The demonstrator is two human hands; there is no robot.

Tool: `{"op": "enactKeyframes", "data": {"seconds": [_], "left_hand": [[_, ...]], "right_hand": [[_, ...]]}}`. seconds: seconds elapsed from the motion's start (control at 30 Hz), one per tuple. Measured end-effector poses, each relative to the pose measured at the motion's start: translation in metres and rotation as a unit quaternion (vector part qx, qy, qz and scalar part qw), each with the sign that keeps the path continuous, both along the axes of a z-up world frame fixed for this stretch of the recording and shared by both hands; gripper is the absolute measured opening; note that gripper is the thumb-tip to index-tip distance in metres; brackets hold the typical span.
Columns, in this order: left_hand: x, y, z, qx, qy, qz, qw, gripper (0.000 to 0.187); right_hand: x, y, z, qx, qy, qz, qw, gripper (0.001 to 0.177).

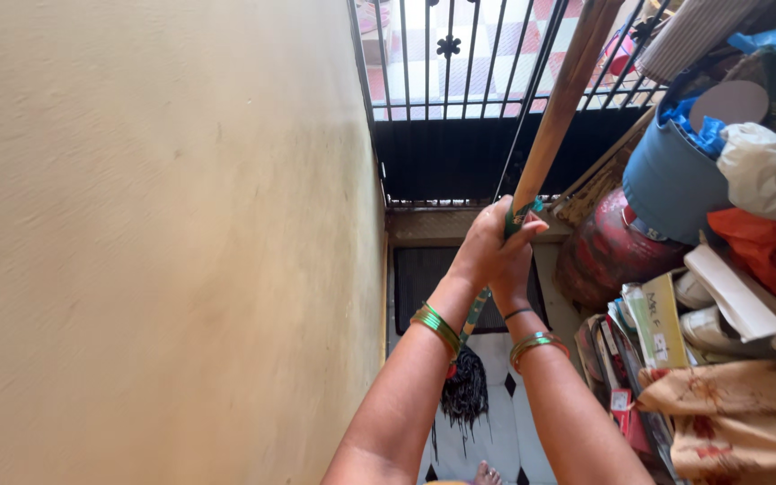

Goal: The person cleans the floor by hand using a mop, moving a door mat, and wiping various sections of the tiled floor in a hallway and entryway.

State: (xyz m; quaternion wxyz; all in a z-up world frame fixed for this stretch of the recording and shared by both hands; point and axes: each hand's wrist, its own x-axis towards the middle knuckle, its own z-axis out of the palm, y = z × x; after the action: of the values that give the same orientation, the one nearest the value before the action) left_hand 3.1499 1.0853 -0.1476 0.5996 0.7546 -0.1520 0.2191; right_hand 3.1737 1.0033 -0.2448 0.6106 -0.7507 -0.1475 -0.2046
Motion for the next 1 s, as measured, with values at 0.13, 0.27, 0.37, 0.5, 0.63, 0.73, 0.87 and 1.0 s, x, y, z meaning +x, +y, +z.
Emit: {"op": "enactKeyframes", "data": {"seconds": [0.13, 0.27, 0.37, 0.5, 0.63, 0.73, 0.87, 1.0], "left_hand": [[0.019, -0.002, -0.035, 0.016, -0.003, 0.001, 1.0, 0.036], [0.039, -0.006, -0.072, 0.029, 0.005, 0.01, 0.999, 0.036], [0.055, -0.004, -0.1, 0.05, 0.02, 0.012, 0.998, 0.036], [0.073, 0.001, -0.153, 0.124, 0.099, 0.005, 0.987, 0.038], [0.084, 0.001, -0.217, 0.109, 0.068, 0.023, 0.991, 0.049], [0.088, 0.004, -0.271, 0.122, 0.108, 0.027, 0.986, 0.063], [0.082, 0.012, -0.36, 0.125, 0.159, 0.012, 0.979, 0.062], [0.069, 0.018, -0.444, 0.123, 0.235, 0.014, 0.964, 0.056]], "right_hand": [[0.017, -0.004, -0.033, -0.1, 0.084, -0.042, 0.991, 0.032], [0.038, -0.008, -0.067, -0.094, 0.079, -0.046, 0.991, 0.035], [0.059, -0.011, -0.108, -0.058, 0.079, -0.025, 0.995, 0.031], [0.084, -0.018, -0.174, -0.04, 0.163, -0.024, 0.986, 0.023], [0.1, -0.022, -0.229, -0.024, 0.127, -0.011, 0.992, 0.02], [0.091, -0.023, -0.27, -0.005, 0.16, -0.016, 0.987, 0.015], [0.079, -0.031, -0.301, 0.08, 0.215, -0.035, 0.973, 0.014], [0.079, -0.032, -0.313, 0.109, 0.215, -0.027, 0.97, 0.014]]}}
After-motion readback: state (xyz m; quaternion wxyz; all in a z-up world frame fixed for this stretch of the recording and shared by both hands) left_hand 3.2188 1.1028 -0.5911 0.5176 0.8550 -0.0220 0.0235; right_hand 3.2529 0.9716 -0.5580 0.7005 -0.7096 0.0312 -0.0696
